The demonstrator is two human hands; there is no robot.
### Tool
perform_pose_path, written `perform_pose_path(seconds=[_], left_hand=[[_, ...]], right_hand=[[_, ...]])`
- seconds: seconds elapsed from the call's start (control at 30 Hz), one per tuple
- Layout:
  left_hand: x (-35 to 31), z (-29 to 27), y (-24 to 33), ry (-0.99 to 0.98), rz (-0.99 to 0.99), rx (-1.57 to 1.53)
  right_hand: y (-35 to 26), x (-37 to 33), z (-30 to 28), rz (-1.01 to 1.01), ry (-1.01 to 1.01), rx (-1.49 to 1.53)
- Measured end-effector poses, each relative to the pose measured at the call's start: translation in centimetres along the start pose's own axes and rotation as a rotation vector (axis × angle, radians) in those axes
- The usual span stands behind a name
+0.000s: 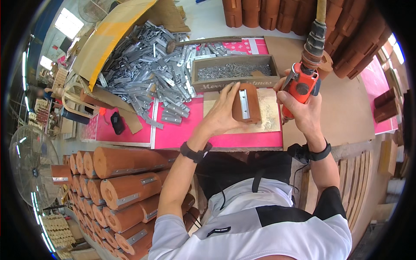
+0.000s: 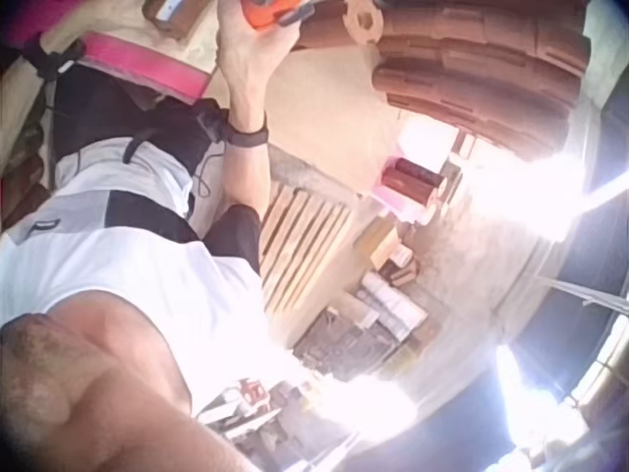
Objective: Drilling screws into metal brackets on cylindrical wooden blocks using a pneumatic drill.
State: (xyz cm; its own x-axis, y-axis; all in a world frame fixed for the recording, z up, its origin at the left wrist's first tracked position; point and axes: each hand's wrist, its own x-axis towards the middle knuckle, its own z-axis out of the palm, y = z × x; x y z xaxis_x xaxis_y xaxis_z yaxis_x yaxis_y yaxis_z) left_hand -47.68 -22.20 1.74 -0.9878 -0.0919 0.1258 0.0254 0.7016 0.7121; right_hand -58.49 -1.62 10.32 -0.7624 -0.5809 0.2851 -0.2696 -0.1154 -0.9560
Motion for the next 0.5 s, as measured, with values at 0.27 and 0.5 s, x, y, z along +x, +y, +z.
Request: perform_pose_path(seconds=[0.27, 0.5], left_hand=[[0.3, -0.3, 1.1, 0.012, -0.008, 0.123], [0.2, 0.0, 0.6, 0.066, 0.034, 0.134]], right_hand=[[-0.2, -0.1, -0.1, 0.052, -0.039, 0.007], [-0.3, -0.1, 0.4, 0.012, -0.026, 0.006]])
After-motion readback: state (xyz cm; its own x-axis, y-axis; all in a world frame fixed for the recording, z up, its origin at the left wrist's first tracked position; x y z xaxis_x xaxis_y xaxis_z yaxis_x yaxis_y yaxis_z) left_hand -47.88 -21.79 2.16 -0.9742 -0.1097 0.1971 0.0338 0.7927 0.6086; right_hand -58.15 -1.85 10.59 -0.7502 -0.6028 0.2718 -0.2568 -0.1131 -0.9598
